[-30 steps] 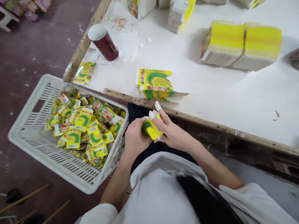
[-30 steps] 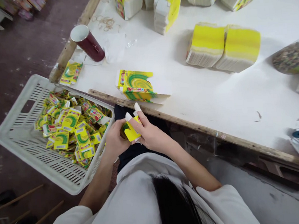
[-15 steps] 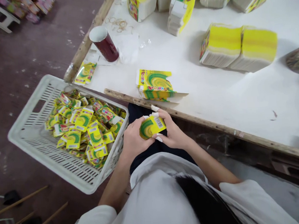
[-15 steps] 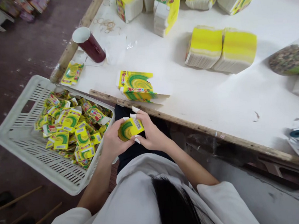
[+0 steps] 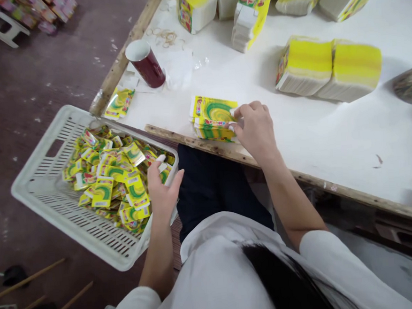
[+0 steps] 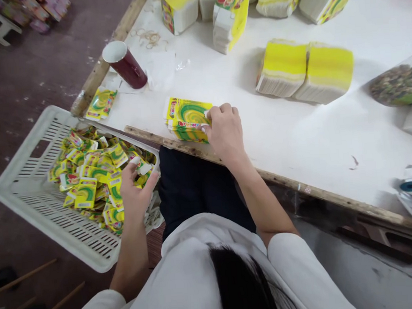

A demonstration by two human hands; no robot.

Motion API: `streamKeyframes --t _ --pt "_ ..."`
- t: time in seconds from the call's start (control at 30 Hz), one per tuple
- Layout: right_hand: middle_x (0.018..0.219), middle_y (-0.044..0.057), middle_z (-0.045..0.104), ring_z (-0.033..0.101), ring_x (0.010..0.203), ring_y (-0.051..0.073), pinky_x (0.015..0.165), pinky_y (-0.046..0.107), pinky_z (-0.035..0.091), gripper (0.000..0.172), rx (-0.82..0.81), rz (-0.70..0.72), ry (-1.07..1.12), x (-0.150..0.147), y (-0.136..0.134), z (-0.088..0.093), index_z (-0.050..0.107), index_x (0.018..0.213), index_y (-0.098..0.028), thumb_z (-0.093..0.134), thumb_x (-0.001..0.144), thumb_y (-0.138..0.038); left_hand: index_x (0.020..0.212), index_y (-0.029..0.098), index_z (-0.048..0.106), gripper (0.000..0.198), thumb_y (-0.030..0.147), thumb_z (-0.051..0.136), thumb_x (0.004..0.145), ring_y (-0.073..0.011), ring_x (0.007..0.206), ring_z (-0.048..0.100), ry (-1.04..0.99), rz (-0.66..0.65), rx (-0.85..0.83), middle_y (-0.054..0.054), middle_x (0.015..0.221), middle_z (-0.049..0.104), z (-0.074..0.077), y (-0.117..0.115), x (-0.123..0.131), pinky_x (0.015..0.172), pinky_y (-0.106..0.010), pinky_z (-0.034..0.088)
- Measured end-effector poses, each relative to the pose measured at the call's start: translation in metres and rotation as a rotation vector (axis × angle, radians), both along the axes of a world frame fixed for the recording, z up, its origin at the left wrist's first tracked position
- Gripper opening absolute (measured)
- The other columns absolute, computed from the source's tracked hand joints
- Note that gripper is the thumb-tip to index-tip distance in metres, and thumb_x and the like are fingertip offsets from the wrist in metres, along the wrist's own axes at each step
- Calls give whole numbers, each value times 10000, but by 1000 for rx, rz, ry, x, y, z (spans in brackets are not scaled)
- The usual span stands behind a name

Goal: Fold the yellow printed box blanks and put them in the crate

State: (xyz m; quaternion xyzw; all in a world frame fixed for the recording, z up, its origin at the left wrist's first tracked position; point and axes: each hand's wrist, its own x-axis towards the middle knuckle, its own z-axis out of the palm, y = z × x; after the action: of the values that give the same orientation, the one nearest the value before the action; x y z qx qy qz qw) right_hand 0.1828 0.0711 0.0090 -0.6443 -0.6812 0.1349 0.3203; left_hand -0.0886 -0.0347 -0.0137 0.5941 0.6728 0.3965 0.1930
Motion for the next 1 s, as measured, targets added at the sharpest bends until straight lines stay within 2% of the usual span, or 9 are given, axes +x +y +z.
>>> streamKeyframes --t 0.2,0.3,0.37,0.47,0.57,0.63,0.73,0.83,1.0 --pt "1008 129 580 545 1003 322 893 511 477 156 47 24 -6 0 0 9 548 954 -203 640 900 -316 1240 206 611 493 391 770 812 -260 1217 629 -321 -143 -61 -116 1287 662 -2 3 34 1086 -452 475" --pt "935 91 605 572 914 279 819 429 479 92 31 35 44 -5 -19 27 536 905 -217 609 860 -183 1277 237 585 607 475 805 764 -279 1220 639 -606 -266 -150 -132 1307 663 0 5 49 1004 -432 536" --pt "850 53 607 575 817 233 742 359 463 131 -30 155 118 -13 -41 34 520 845 -221 602 813 -124 1287 263 578 725 602 815 693 -298 1216 641 -835 -318 -139 -131 1306 662 2 6 61 961 -433 562" --pt "707 -10 561 515 644 156 610 280 393 193 -272 425 279 -30 -76 32 474 752 -218 618 755 -89 1227 281 619 738 733 752 660 -326 1253 607 -1114 -278 -52 -114 1246 677 11 7 79 966 -456 562" --pt "668 -37 521 458 586 120 553 251 362 189 -444 458 535 -49 -103 22 460 736 -218 629 794 -156 1011 237 672 539 716 637 766 -302 1100 668 -1249 -137 38 -85 967 690 27 9 91 938 -442 566" --pt "720 -33 537 472 627 117 582 245 400 163 -439 419 679 -58 -114 17 491 782 -215 651 802 -193 891 213 638 485 688 562 826 -236 884 684 -1281 -45 118 -42 800 613 36 12 95 886 -411 575" --pt "830 -19 573 507 704 121 650 248 458 225 -393 370 770 -64 -121 17 533 907 -214 709 768 -202 889 208 598 431 636 580 838 -165 734 623 -1259 44 263 -4 762 550 44 15 99 835 -353 580" --pt "886 -5 598 533 725 124 661 252 482 290 -391 358 791 -63 -119 18 537 969 -219 730 752 -206 960 225 623 451 659 585 845 -187 805 659 -1162 96 294 -27 834 625 42 16 102 833 -343 591" --pt "843 -2 613 549 697 138 659 272 488 234 -327 290 788 -57 -109 13 519 932 -226 696 780 -222 1190 271 650 670 805 409 864 -275 1062 684 -895 22 100 -80 1065 711 19 14 96 866 -396 621"
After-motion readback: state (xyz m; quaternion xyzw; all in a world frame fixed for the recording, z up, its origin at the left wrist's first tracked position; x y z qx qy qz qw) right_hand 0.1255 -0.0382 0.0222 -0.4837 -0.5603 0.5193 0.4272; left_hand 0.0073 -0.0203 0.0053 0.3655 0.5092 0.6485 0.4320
